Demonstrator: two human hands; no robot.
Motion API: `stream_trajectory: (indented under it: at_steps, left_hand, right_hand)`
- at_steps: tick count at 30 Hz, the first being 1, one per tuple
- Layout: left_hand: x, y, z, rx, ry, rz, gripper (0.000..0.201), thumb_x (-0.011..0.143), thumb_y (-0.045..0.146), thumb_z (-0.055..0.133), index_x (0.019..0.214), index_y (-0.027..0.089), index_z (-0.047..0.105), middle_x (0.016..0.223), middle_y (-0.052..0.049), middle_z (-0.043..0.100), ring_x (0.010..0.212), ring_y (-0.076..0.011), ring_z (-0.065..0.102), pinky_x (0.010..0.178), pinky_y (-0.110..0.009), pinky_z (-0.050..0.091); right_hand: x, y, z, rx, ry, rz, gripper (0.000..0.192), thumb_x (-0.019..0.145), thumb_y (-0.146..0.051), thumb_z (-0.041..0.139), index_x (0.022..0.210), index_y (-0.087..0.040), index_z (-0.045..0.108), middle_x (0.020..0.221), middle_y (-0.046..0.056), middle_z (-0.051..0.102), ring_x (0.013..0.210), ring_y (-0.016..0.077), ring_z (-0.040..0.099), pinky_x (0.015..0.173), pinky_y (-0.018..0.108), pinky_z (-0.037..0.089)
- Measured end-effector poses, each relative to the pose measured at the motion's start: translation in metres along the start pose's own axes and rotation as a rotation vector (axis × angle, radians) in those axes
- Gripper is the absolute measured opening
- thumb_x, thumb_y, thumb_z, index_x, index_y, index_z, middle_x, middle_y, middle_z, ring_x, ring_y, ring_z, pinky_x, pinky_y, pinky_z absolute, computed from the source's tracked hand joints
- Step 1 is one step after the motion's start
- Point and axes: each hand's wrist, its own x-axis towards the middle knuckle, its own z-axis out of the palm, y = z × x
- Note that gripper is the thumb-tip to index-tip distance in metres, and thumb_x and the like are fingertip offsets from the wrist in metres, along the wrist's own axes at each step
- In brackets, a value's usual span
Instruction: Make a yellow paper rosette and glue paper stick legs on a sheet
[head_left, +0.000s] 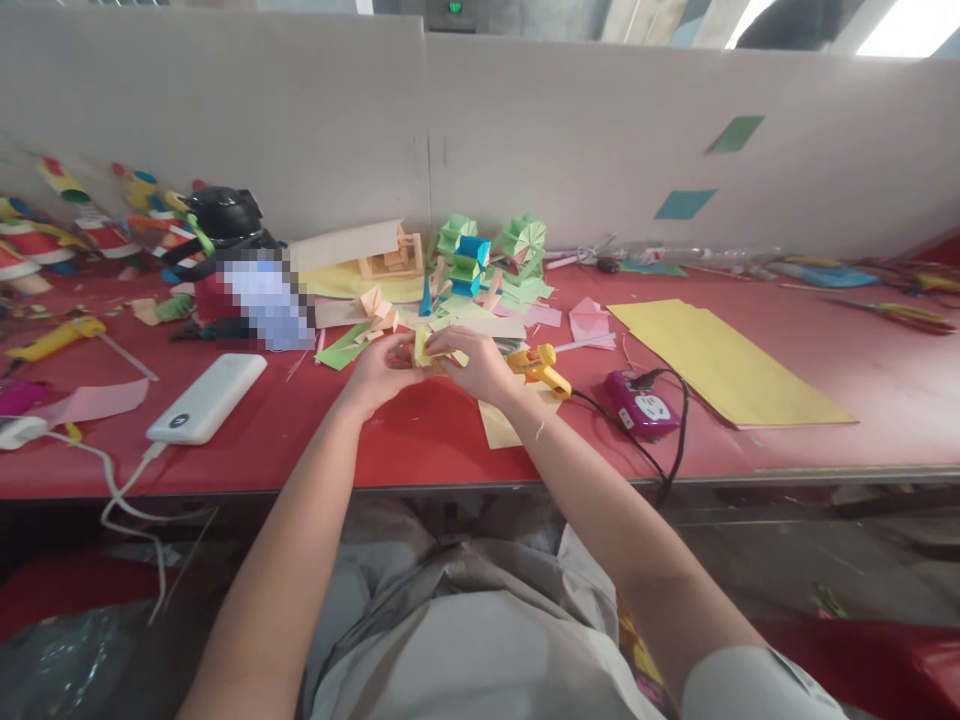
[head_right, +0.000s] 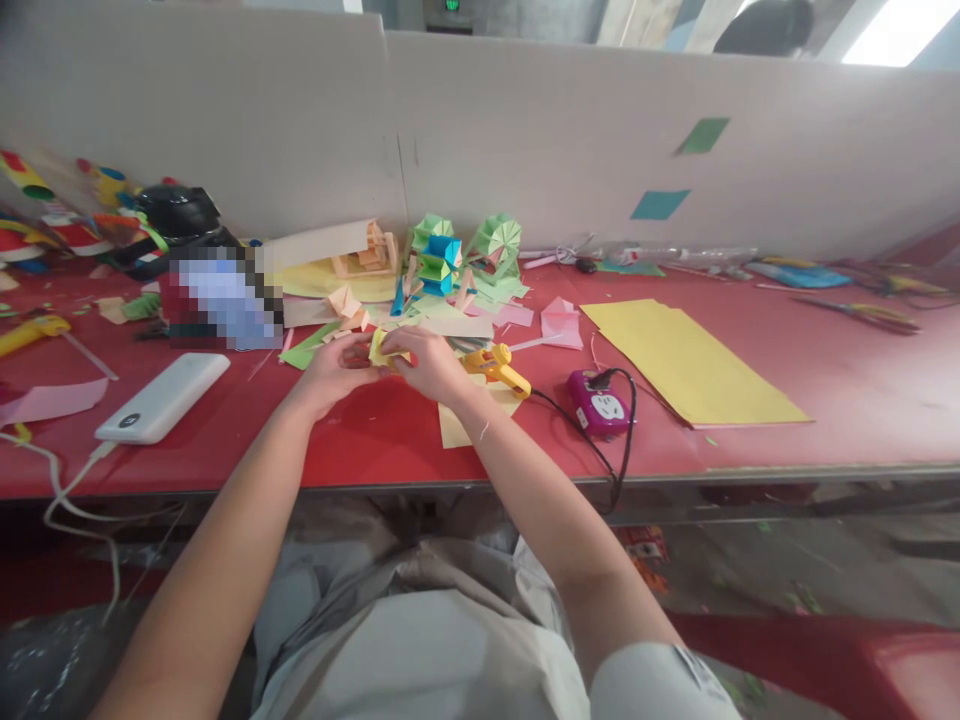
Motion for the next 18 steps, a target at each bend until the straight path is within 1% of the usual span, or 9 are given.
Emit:
stream_trajectory:
  at_steps: [4,6,11,14,18]
  left_hand:
    - [-0.0010,0.0024,0.0000,-0.001,-0.002,-0.025,0.066,0.055,0.030,0.091,0.116,0.018,0.069,0.103,-0.006,0.070,0.092,-0.0213,0.065,0.081,-0.032,0.054]
    - [-0.0015,0.0036,-0.0001,-0.012,-0.004,-0.036,0.069,0.054,0.030,0.092,0.118,0.018,0.068,0.104,-0.008,0.071,0.093,-0.0227,0.066,0.082,-0.033,0.055]
    - [-0.0023,0.0054,-0.0013,-0.030,-0.050,-0.037,0.066,0.056,0.031,0.091,0.118,0.019,0.069,0.100,-0.008,0.073,0.091,-0.0231,0.069,0.082,-0.035,0.057]
    - [-0.0028,0.0061,-0.0022,-0.029,-0.058,-0.041,0.066,0.056,0.031,0.092,0.118,0.019,0.070,0.097,-0.007,0.074,0.090,-0.0234,0.069,0.082,-0.036,0.058]
    - [-0.0030,0.0061,-0.0033,-0.046,-0.065,-0.044,0.066,0.055,0.028,0.092,0.116,0.019,0.070,0.102,-0.008,0.074,0.093,-0.0238,0.070,0.084,-0.036,0.058]
  right_hand:
    - [-0.0009,-0.0004,-0.0020,-0.004,-0.036,0.023,0.022,0.079,-0.009,0.052,0.089,-0.019,0.068,0.100,0.006,0.072,0.097,0.0200,0.067,0.090,0.037,0.053]
    - [-0.0013,-0.0004,-0.0029,0.003,-0.045,0.035,0.023,0.078,-0.008,0.051,0.090,-0.019,0.067,0.101,0.007,0.072,0.098,0.0201,0.067,0.091,0.038,0.052]
    - [-0.0017,-0.0015,-0.0039,0.016,-0.052,0.064,0.021,0.078,-0.010,0.050,0.089,-0.019,0.065,0.102,0.007,0.071,0.098,0.0205,0.067,0.092,0.038,0.052]
    - [-0.0018,-0.0034,-0.0046,0.018,-0.056,0.074,0.020,0.078,-0.011,0.050,0.089,-0.020,0.064,0.102,0.007,0.071,0.098,0.0205,0.068,0.091,0.038,0.052]
    - [-0.0023,-0.0063,-0.0061,0.015,-0.071,0.068,0.021,0.075,-0.010,0.052,0.090,-0.020,0.064,0.102,0.007,0.071,0.098,0.0210,0.068,0.091,0.038,0.052]
